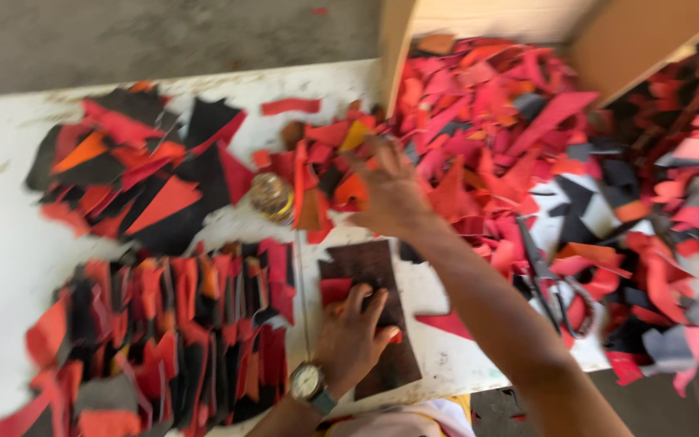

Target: The person cuts red and black fabric pieces using shears on a white table. They repeatedly pick up fabric scraps, align them, cut them, and place the cut pieces into a cardboard box.

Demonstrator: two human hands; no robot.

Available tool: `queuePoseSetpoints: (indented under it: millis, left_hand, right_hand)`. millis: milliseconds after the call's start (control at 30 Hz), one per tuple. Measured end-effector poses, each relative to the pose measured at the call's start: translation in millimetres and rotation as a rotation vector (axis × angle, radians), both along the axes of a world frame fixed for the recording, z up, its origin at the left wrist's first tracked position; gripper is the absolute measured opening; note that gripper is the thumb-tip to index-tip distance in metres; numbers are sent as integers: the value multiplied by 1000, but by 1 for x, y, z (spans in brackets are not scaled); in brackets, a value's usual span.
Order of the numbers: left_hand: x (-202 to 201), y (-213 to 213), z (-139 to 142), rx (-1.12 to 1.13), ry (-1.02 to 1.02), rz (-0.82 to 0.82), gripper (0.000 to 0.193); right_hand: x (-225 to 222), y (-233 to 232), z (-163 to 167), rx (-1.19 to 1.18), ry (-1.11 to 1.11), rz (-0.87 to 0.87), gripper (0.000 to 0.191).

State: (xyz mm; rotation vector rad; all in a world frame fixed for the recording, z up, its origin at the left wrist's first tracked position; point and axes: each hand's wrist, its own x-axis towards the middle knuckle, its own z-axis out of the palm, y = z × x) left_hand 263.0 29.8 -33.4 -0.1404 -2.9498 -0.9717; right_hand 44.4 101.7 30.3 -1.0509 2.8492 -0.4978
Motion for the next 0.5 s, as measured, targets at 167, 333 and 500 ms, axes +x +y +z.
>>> queuePoseSetpoints:
  millis: [167, 333, 500]
  left_hand:
    - [-1, 3, 1, 1, 27, -27, 63]
    - [-1, 0, -1, 31, 52, -22, 61]
    - [1, -3, 0, 20, 25, -32, 61]
  right_hand:
    - [-41, -10, -30, 161, 67, -24, 82]
    - [-69, 46, -48, -30, 284, 81, 41]
    - [-78, 133, -26, -642, 118, -126, 38]
